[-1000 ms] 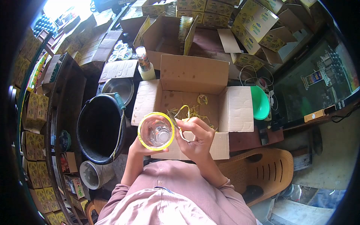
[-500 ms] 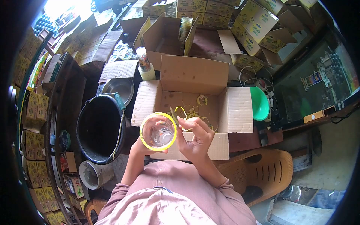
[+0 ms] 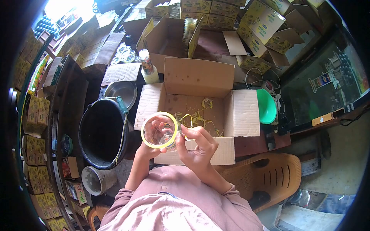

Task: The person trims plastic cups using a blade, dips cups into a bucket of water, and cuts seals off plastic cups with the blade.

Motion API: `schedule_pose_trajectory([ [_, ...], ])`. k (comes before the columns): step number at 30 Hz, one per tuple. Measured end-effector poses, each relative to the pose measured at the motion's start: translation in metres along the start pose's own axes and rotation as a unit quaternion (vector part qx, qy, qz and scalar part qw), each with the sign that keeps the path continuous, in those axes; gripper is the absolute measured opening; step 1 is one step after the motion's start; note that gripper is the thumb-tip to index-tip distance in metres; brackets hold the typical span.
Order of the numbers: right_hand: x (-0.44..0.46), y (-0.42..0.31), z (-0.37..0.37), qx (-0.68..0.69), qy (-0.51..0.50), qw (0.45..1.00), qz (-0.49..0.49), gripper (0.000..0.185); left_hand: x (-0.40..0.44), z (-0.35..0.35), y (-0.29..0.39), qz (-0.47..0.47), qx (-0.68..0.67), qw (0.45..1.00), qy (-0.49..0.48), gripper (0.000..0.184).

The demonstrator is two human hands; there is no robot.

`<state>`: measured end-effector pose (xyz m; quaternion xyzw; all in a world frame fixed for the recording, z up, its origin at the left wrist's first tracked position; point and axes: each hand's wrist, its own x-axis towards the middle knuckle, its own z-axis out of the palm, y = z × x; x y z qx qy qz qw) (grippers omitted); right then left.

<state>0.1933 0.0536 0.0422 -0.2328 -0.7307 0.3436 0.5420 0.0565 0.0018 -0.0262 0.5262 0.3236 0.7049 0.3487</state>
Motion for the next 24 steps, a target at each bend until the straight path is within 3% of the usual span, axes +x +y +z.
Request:
schedule_pose_trajectory([
  [5, 0.006, -0.001, -0.002, -0.066, 0.017, 0.997, -0.028, 0.027, -0.003, -0.006, 0.000, -0.004, 0.107, 0.993, -0.053, 0.093],
  [7, 0.010, 0.003, -0.004, -0.011, -0.002, 1.000, -0.021, 0.027, -0.003, -0.004, 0.004, -0.015, 0.107, 0.992, -0.062, 0.092],
  [8, 0.010, 0.005, -0.004, 0.016, -0.012, 1.000, -0.017, 0.026, -0.005, -0.003, 0.007, -0.058, 0.045, 0.996, -0.048, 0.095],
  [15, 0.005, 0.007, -0.002, 0.022, 0.026, 0.999, 0.024, 0.023, 0.009, 0.003, 0.016, -0.069, -0.041, 0.997, -0.014, 0.071],
  [19, 0.001, 0.003, 0.000, 0.003, 0.014, 1.000, 0.014, 0.022, 0.001, 0.001, 0.009, -0.105, -0.117, 0.987, 0.036, 0.077],
  [24, -0.002, 0.000, 0.003, -0.011, 0.049, 0.999, 0.011, 0.021, 0.007, 0.007, 0.012, -0.086, -0.057, 0.993, 0.051, 0.089],
])
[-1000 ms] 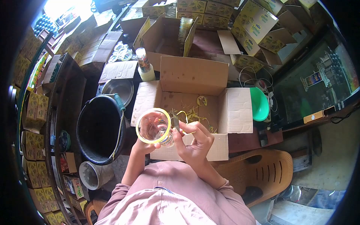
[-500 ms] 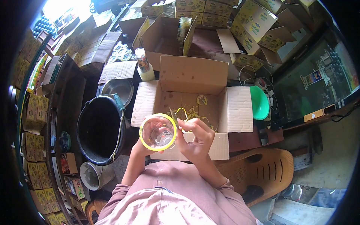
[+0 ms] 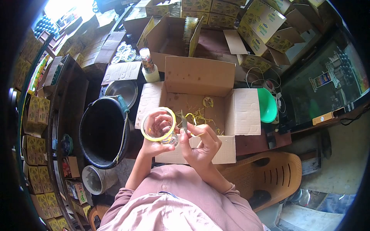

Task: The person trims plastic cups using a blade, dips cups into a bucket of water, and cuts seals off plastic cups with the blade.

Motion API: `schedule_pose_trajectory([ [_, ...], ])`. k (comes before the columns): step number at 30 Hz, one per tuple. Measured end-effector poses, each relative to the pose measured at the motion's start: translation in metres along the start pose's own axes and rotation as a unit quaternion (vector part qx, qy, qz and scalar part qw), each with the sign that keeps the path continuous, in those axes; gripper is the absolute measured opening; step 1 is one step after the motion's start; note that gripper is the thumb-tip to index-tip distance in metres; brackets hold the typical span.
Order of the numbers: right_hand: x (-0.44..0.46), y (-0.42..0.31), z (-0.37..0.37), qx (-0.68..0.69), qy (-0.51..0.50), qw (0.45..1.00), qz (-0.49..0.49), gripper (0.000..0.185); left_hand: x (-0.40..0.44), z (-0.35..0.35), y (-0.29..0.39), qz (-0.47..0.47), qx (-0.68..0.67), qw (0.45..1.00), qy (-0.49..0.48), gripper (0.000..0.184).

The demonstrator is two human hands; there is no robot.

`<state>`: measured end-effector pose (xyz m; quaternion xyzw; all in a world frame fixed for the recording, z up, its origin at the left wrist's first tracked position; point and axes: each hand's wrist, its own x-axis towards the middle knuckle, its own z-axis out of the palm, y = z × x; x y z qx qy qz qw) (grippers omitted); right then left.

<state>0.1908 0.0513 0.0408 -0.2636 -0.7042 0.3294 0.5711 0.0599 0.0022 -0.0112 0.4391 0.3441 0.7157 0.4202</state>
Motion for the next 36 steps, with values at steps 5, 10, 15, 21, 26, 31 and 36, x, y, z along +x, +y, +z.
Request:
schedule_pose_trajectory([
  [5, 0.004, 0.022, 0.009, -0.123, 0.061, 0.987, -0.083, 0.026, 0.003, 0.009, 0.003, -0.023, 0.021, 0.997, 0.067, 0.099],
  [10, -0.002, 0.047, 0.024, -0.146, 0.090, 0.971, -0.167, 0.022, 0.004, 0.017, -0.006, -0.018, 0.088, 0.994, 0.064, 0.109],
  [15, 0.000, 0.039, 0.020, -0.081, 0.124, 0.986, -0.071, 0.014, 0.003, 0.012, -0.008, -0.050, 0.131, 0.987, 0.078, 0.106],
  [21, 0.004, 0.043, 0.010, -0.017, 0.037, 0.999, 0.004, 0.018, 0.002, 0.003, -0.001, -0.094, 0.032, 0.987, 0.129, 0.066],
  [26, 0.000, 0.036, 0.011, -0.036, -0.011, 0.999, -0.031, 0.019, -0.002, -0.005, -0.012, -0.101, -0.097, 0.983, 0.114, 0.062],
  [31, -0.001, 0.031, 0.013, 0.001, -0.020, 1.000, -0.009, 0.021, -0.003, 0.005, -0.004, -0.104, -0.014, 0.988, 0.111, 0.060],
  [36, -0.001, 0.024, 0.015, 0.009, -0.011, 1.000, 0.011, 0.021, -0.008, 0.007, 0.000, -0.053, 0.223, 0.971, 0.071, 0.056],
])
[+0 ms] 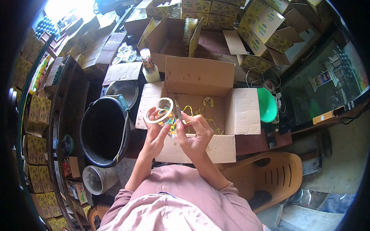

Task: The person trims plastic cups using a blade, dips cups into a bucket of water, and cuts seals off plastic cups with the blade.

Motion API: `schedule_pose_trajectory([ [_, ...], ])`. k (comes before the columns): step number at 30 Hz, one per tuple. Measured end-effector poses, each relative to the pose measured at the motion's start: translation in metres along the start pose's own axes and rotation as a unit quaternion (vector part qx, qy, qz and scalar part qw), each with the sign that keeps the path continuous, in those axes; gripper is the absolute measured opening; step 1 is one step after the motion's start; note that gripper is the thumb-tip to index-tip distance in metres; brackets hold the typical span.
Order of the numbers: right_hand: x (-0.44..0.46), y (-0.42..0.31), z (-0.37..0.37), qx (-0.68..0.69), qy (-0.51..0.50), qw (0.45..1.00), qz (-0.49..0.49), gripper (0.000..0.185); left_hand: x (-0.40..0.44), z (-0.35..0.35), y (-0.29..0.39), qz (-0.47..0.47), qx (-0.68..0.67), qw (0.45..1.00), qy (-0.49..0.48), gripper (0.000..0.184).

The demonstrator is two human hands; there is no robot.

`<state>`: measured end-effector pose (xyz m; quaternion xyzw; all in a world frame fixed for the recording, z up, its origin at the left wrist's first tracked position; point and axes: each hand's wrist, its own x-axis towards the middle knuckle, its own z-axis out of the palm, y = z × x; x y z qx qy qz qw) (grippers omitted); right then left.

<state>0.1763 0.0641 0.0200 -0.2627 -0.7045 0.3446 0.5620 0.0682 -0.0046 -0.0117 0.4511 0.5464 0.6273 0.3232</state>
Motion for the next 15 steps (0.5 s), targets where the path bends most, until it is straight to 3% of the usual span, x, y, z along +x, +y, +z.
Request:
schedule_pose_trajectory([
  [3, 0.0012, -0.0047, 0.0009, -0.009, -0.001, 1.000, -0.013, 0.021, -0.0037, -0.0057, 0.0050, 0.026, 0.246, 0.968, -0.050, 0.042],
  [4, 0.0011, -0.0062, 0.0011, -0.014, -0.002, 1.000, -0.015, 0.021, -0.0044, -0.0040, 0.0039, 0.030, 0.175, 0.984, -0.034, 0.036],
  [8, -0.0003, -0.0108, 0.0028, -0.022, 0.006, 0.999, -0.025, 0.020, -0.0061, -0.0022, 0.0109, 0.048, 0.238, 0.970, -0.034, 0.035],
  [10, 0.0001, -0.0112, 0.0048, -0.023, 0.011, 0.999, -0.036, 0.020, -0.0056, -0.0042, 0.0102, 0.075, 0.296, 0.951, -0.051, 0.040],
  [15, 0.0002, -0.0092, 0.0072, -0.062, 0.015, 0.996, -0.062, 0.025, -0.0069, 0.0034, 0.0116, 0.122, 0.274, 0.954, 0.011, 0.063],
])
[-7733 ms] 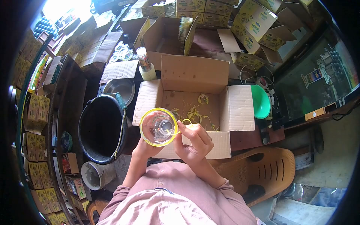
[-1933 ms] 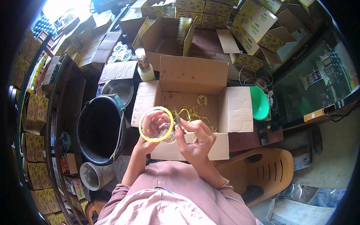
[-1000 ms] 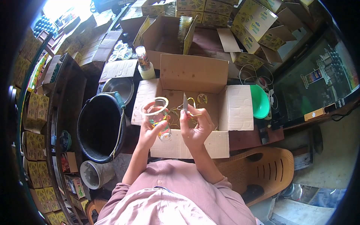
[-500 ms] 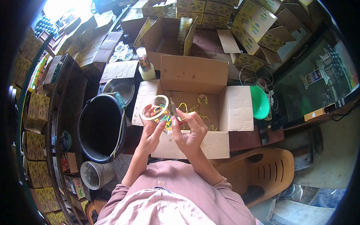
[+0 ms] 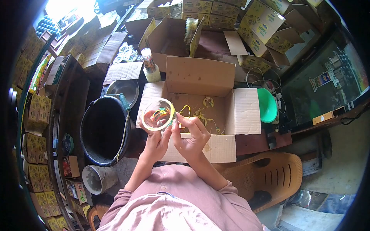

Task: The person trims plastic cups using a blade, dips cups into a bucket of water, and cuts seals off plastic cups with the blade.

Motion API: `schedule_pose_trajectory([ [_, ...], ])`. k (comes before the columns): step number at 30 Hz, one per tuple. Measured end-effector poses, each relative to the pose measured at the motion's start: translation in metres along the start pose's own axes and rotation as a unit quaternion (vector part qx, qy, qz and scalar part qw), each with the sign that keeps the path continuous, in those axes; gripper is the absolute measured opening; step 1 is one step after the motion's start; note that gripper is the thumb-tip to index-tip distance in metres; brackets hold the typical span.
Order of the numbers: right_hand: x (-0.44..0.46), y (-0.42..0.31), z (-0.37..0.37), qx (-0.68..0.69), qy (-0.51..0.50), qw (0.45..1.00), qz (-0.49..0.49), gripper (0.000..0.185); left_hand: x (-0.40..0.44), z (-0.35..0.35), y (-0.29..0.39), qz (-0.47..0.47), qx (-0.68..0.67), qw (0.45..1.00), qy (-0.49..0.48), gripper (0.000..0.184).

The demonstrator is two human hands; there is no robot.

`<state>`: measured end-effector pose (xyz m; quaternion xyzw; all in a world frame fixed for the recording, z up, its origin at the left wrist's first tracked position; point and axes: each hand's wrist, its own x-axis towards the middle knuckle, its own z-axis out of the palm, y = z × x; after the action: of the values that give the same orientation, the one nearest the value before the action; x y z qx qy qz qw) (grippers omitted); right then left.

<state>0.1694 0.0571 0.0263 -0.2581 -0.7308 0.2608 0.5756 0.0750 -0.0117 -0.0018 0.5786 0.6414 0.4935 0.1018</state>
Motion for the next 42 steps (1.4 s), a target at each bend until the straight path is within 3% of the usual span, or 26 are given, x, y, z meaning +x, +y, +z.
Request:
schedule_pose_trajectory([
  [7, 0.007, 0.000, 0.001, -0.026, 0.022, 0.999, -0.030, 0.024, -0.002, -0.001, 0.002, 0.024, 0.008, 1.000, 0.015, 0.066],
  [13, 0.006, 0.009, -0.003, 0.035, 0.015, 0.998, 0.054, 0.019, 0.000, 0.000, 0.005, -0.004, -0.027, 0.999, 0.019, 0.061],
  [21, 0.002, 0.005, -0.007, 0.037, -0.008, 0.998, 0.042, 0.017, 0.003, -0.003, 0.001, 0.000, -0.003, 1.000, -0.020, 0.058],
  [25, 0.005, 0.007, -0.005, 0.117, 0.017, 0.984, 0.136, 0.017, 0.005, 0.003, -0.002, -0.058, -0.209, 0.976, 0.020, 0.059],
  [28, 0.007, 0.009, -0.005, 0.151, 0.012, 0.976, 0.154, 0.016, 0.007, 0.002, -0.005, -0.105, -0.328, 0.938, 0.029, 0.061],
  [35, 0.006, 0.006, -0.007, 0.111, -0.004, 0.985, 0.129, 0.015, 0.011, 0.003, -0.013, -0.111, -0.450, 0.884, 0.051, 0.054],
  [38, 0.003, 0.008, -0.005, 0.066, -0.003, 0.994, 0.086, 0.016, 0.010, 0.004, -0.019, -0.103, -0.396, 0.910, 0.066, 0.051],
  [42, 0.001, 0.009, -0.004, 0.048, -0.016, 0.996, 0.073, 0.016, 0.013, 0.001, -0.011, -0.113, -0.456, 0.882, 0.026, 0.052],
])
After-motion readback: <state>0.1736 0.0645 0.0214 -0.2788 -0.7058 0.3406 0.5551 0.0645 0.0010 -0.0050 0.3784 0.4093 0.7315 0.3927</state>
